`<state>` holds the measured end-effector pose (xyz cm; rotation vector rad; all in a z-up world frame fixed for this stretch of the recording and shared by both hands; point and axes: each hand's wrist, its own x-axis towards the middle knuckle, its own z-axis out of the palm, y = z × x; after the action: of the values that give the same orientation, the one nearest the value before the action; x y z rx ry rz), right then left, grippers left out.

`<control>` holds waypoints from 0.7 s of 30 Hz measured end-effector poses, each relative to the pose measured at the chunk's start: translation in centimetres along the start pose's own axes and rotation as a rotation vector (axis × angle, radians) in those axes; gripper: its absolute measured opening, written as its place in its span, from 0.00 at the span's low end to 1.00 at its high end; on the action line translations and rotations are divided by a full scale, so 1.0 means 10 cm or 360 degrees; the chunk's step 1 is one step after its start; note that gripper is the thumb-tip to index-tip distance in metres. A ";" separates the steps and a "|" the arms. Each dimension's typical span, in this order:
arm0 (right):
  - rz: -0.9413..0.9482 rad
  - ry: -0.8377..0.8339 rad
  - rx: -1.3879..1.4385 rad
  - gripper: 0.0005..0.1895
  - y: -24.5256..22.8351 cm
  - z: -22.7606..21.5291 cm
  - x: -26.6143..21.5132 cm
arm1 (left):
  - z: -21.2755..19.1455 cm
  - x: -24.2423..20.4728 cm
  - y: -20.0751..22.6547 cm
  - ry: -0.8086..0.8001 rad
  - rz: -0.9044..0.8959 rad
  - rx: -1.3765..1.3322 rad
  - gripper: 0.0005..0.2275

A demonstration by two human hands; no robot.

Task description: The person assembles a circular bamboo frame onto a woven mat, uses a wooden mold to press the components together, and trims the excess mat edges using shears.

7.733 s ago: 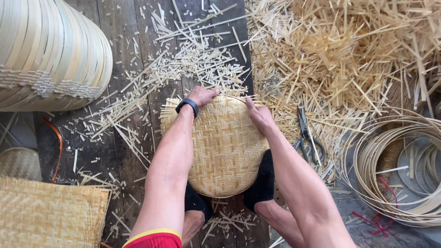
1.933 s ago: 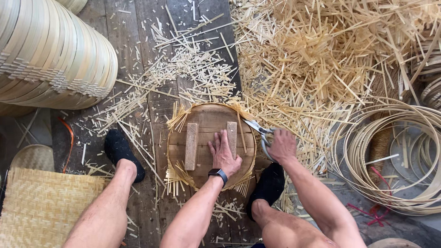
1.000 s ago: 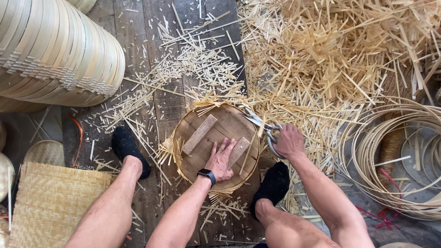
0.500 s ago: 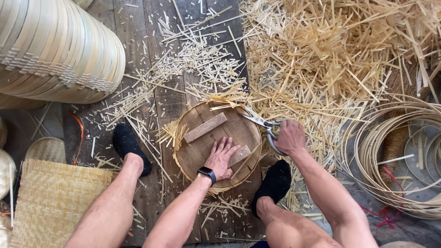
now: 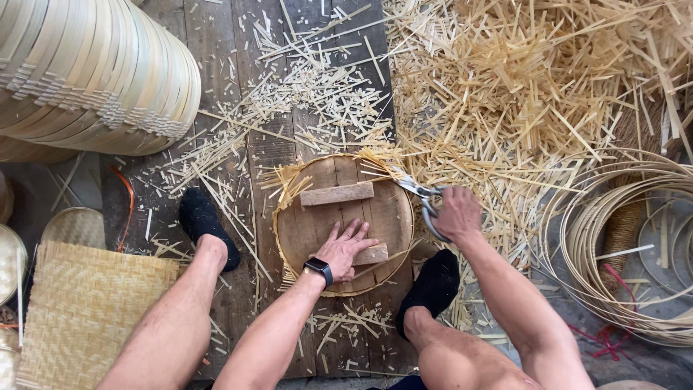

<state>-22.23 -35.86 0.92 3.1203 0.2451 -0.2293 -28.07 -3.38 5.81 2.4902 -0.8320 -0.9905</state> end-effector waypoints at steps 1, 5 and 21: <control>-0.0014 0.0051 -0.0012 0.30 -0.08 0.00 0.11 | 0.01 0.01 -0.01 0.0032 0.0013 0.0021 0.47; 0.0032 -0.0058 -0.0001 0.22 -0.12 0.04 0.29 | 0.01 0.02 -0.05 0.0064 0.0050 0.0063 0.45; 0.0070 -0.0252 0.0128 0.22 -0.02 -0.19 0.13 | -0.05 -0.13 -0.21 -0.0243 0.0251 0.0315 0.41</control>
<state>-20.75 -35.39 2.57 3.1594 0.1698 -0.4947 -27.65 -0.88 5.74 2.4843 -1.2082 -1.1008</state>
